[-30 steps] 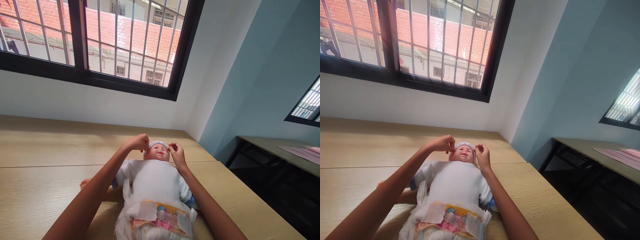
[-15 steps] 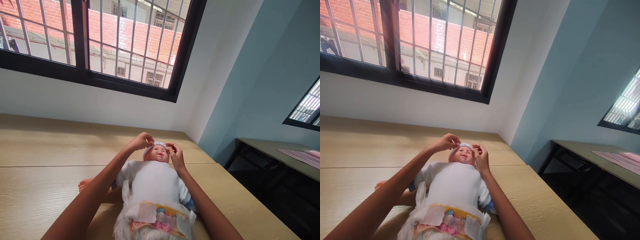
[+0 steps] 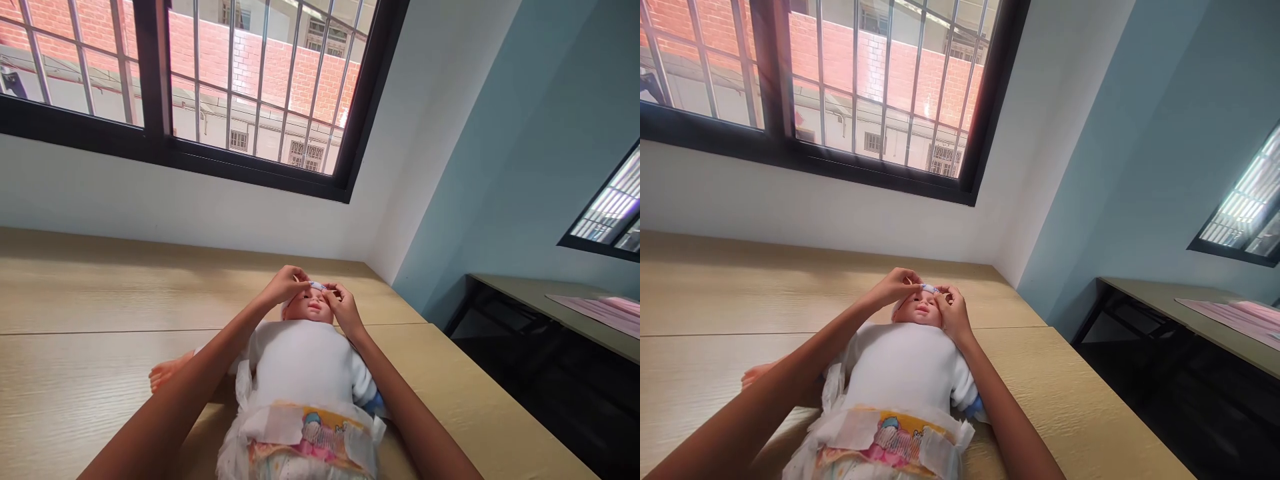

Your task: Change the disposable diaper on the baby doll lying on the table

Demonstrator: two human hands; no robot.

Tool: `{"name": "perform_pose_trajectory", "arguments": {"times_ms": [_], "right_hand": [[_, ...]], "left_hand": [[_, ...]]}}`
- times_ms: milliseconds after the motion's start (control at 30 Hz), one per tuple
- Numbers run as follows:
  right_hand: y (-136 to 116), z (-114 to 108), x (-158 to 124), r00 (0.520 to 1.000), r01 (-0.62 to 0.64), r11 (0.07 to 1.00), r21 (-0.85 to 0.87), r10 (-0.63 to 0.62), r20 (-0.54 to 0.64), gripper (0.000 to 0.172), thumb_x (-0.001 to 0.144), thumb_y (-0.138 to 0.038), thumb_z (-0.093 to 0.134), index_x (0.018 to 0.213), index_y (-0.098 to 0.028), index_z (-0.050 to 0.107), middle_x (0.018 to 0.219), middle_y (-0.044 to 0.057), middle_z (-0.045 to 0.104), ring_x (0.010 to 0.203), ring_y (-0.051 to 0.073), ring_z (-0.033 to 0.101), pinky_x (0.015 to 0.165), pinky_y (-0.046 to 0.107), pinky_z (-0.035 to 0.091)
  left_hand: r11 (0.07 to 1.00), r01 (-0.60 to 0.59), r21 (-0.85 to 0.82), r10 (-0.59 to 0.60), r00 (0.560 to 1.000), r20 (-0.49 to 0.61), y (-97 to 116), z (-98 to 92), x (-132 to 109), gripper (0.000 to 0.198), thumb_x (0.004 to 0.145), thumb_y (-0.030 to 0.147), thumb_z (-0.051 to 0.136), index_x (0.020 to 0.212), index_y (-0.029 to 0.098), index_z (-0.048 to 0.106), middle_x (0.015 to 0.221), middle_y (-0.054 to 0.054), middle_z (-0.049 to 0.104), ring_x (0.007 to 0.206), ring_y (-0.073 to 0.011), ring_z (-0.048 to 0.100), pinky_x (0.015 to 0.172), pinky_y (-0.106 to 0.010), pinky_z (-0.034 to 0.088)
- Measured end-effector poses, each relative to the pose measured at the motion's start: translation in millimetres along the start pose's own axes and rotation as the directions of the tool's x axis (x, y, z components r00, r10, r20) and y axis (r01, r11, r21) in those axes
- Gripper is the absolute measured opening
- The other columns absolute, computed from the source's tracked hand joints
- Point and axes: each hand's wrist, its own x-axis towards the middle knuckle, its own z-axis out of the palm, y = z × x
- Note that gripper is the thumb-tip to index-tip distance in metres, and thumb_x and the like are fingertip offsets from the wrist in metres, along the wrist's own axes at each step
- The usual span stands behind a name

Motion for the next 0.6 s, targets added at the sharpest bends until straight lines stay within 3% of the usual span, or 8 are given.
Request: {"name": "perform_pose_trajectory", "arguments": {"times_ms": [400,600], "right_hand": [[-19,3,4,0.986,-0.168,0.982,0.089,0.166,0.032,0.020,0.060,-0.029,0.063,0.075,-0.016,0.066,0.073,0.002,0.065,0.070,0.015,0.056,0.062,0.025,0.044],[-12,7,2,0.983,-0.179,0.969,0.170,0.181,0.003,0.018,0.060,-0.030,0.062,0.073,-0.017,0.063,0.065,-0.001,0.061,0.062,0.013,0.053,0.058,0.024,0.043]], "left_hand": [[0.989,0.086,-0.117,-0.086,0.996,0.002,-5,2.8,2,0.015,0.063,0.029,0.057,0.067,0.015,0.062,0.068,-0.001,0.061,0.063,-0.0129,0.049,0.055,-0.024,0.032],[0.976,0.084,-0.200,-0.086,0.996,0.000,-5,5.1,0,0.014,0.064,0.028,0.059,0.070,0.016,0.061,0.070,0.000,0.059,0.065,-0.0119,0.051,0.056,-0.023,0.035]]}}
